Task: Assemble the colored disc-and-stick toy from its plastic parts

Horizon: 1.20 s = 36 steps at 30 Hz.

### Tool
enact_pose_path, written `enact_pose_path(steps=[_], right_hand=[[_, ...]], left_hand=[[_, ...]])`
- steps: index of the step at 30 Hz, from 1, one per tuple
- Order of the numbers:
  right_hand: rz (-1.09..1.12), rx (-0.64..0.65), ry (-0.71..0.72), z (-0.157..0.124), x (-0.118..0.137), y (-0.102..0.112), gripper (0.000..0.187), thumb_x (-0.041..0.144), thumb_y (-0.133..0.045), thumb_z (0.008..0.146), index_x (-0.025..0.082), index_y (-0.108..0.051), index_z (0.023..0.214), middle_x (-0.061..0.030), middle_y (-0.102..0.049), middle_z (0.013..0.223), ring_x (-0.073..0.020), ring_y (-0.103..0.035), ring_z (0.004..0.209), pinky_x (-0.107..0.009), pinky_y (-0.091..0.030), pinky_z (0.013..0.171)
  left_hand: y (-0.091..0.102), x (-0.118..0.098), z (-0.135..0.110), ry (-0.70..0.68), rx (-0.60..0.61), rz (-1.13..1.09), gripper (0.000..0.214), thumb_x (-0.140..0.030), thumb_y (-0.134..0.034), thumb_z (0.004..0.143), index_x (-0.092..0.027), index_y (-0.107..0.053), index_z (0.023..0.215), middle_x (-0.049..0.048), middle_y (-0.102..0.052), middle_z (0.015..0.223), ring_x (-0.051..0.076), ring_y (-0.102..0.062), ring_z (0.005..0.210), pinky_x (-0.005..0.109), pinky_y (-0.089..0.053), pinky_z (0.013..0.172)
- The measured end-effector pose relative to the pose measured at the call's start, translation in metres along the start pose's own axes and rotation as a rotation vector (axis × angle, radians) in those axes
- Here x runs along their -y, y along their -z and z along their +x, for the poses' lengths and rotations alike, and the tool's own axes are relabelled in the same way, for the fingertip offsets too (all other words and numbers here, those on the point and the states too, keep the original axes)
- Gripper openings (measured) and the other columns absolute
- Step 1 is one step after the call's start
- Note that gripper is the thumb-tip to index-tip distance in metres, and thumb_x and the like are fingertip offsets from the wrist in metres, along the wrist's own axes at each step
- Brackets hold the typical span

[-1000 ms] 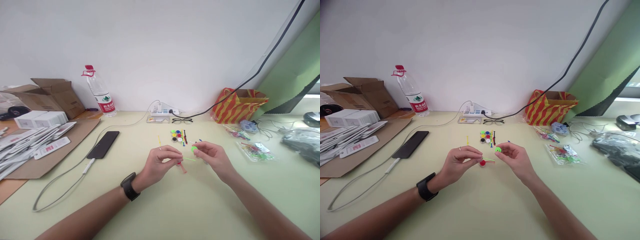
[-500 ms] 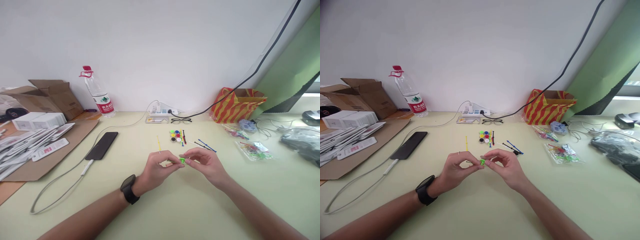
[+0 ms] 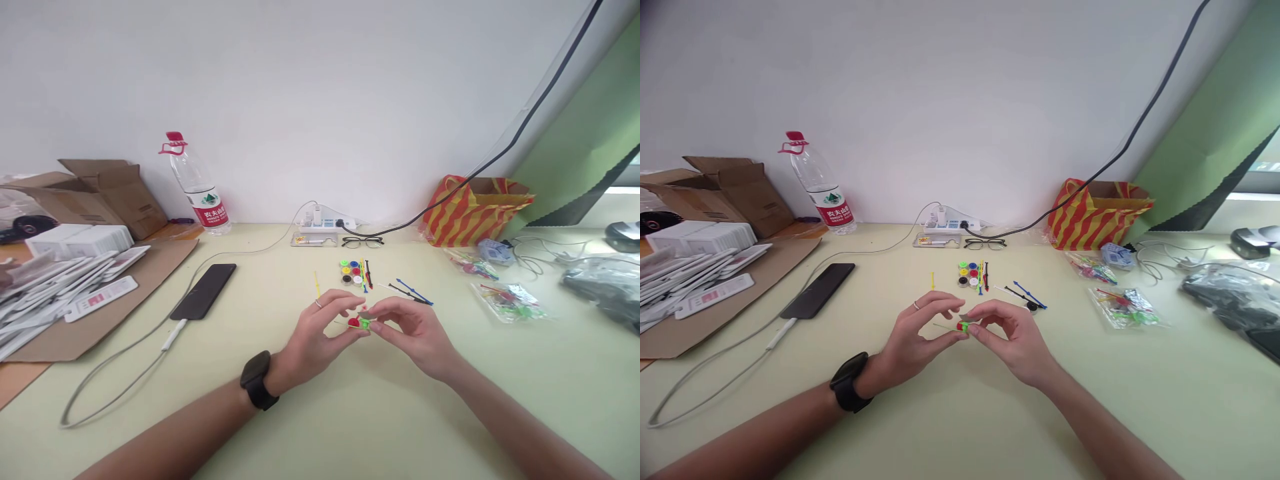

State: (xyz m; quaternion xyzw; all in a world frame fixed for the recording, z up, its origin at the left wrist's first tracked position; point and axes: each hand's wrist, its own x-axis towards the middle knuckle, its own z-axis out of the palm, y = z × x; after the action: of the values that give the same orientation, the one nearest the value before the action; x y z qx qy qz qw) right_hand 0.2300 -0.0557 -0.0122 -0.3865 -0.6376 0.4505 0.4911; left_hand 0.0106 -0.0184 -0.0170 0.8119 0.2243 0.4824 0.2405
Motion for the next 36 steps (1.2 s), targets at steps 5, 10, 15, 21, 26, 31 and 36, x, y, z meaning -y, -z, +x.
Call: enact_pose_path(steps=[5,10,15,21,26,31,36], right_hand=[[-0.014,0.024,0.024,-0.002,0.0,0.0,0.014,0.034,-0.074,0.094,0.027,-0.076,0.106,-0.0063,-0.075,0.103,-0.0236,-0.071,0.098,-0.043,-0.06,0.092],[0.013,0.066,-0.004,0.0,0.002,0.001,0.016,0.037,-0.071,0.096,0.026,-0.073,0.108,-0.007,-0.074,0.105,-0.0239,-0.071,0.1,-0.044,-0.06,0.094],[-0.013,-0.018,0.083,0.001,0.0,-0.006,0.024,0.038,-0.071,0.096,0.026,-0.07,0.117,-0.0101,-0.068,0.121,-0.0248,-0.068,0.111,-0.043,-0.061,0.095],[0.052,-0.035,-0.032,0.006,-0.001,-0.011,0.021,0.041,-0.072,0.095,0.022,-0.074,0.104,-0.0039,-0.068,0.084,-0.0171,-0.065,0.072,-0.033,-0.058,0.067],[0.061,0.013,-0.16,0.021,0.009,-0.006,0.024,0.044,-0.072,0.094,0.02,-0.072,0.095,-0.0016,-0.066,0.074,-0.0155,-0.061,0.066,-0.032,-0.054,0.066],[0.108,-0.052,-0.225,0.026,0.008,-0.007,0.022,0.042,-0.073,0.092,0.021,-0.069,0.098,-0.0001,-0.066,0.077,-0.0147,-0.061,0.068,-0.032,-0.053,0.069],[0.099,-0.145,-0.156,0.017,0.005,-0.013,0.029,0.043,-0.072,0.094,0.025,-0.067,0.116,-0.0013,-0.07,0.089,-0.0168,-0.068,0.079,-0.035,-0.057,0.079]], left_hand=[[0.0,0.001,-0.002,-0.029,0.069,-0.016,0.03,-0.019,-0.074,0.093,-0.026,-0.072,0.122,0.0072,-0.076,0.106,0.019,-0.074,0.094,0.031,-0.062,0.084],[0.0,-0.001,0.001,0.014,0.063,-0.018,0.023,-0.023,-0.075,0.094,-0.024,-0.074,0.116,0.0072,-0.078,0.098,0.019,-0.075,0.087,0.031,-0.062,0.078],[0.002,-0.009,0.01,0.274,-0.02,-0.179,0.022,-0.03,-0.08,0.089,-0.018,-0.075,0.106,0.0071,-0.077,0.093,0.019,-0.075,0.084,0.033,-0.064,0.08],[0.005,-0.012,0.015,0.522,-0.026,-0.403,0.028,-0.036,-0.083,0.085,-0.017,-0.076,0.104,0.0062,-0.073,0.093,0.02,-0.074,0.082,0.034,-0.065,0.076],[0.014,-0.003,0.018,0.574,0.014,-0.565,0.03,-0.04,-0.082,0.087,-0.016,-0.077,0.103,0.0081,-0.074,0.099,0.022,-0.075,0.083,0.036,-0.063,0.079],[0.02,0.008,0.019,0.582,0.026,-0.619,0.03,-0.043,-0.073,0.095,-0.016,-0.078,0.107,0.012,-0.075,0.11,0.023,-0.074,0.094,0.037,-0.059,0.089],[0.017,0.012,0.018,0.636,0.026,-0.724,0.027,-0.041,-0.07,0.097,-0.017,-0.08,0.105,0.0122,-0.076,0.115,0.025,-0.073,0.101,0.042,-0.057,0.098]])
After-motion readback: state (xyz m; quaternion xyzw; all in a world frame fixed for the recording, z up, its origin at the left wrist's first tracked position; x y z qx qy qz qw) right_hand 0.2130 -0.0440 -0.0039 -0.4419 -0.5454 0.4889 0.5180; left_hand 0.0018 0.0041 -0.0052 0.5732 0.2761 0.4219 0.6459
